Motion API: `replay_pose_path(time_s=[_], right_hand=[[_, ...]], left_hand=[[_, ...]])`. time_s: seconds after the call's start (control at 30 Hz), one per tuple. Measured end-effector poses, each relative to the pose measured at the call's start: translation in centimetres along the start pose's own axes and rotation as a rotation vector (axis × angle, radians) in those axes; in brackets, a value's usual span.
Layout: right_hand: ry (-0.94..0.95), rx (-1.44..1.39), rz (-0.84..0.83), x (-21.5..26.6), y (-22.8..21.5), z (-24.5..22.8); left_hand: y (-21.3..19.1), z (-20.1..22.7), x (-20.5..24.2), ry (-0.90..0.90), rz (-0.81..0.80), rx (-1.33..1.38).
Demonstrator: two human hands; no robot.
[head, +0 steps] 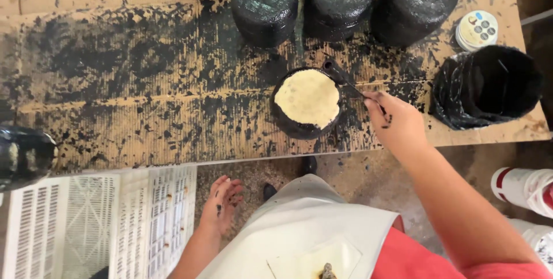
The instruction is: The person paints the top of cylindrical containers black using a brush. They dip the brush into a container of black paint, apply it to the top surface, and then place a circular label on the finished container before moving it into a white crate.
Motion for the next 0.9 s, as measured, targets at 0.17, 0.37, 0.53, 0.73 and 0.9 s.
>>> replay_pose_path(time_s=[0.17,0.37,0.53,0.73,0.9], right_hand=[[-0.149,0.008,0.174,6.4,0.7,-0.1],[-0.09,0.166,0.19,10.9,3.9,-3.4],[-0.283,-0.082,0.331,11.6,5.7,-6.8],[0.239,-0.268,-0.1,11.7,4.2,-4.7],[0.346,-0.552,-0.026,10.3,6.9,3.2]], left_hand=[[-2.6,0.3,-0.6,0.032,0.0,-0.087],[-6.6,-0.3,-2.3,0.028,-0.048,-0.047],[-7.7,-0.1,-1.8,0.038,-0.069,-0.1],[-9.8,-0.7,-3.3,0.041,-0.119,-0.056],[-10.1,0.6,-1.8,0.033,-0.065,-0.118]])
Point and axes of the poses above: each hand's wrist, its own x-axis away from the middle knuckle, its own y-axis out of the palm, z = x × y, the point moved 7 cm from there along -x, towards the middle knuckle, and after that the axes turned 2 degrees about x, right-handed, at the moved point
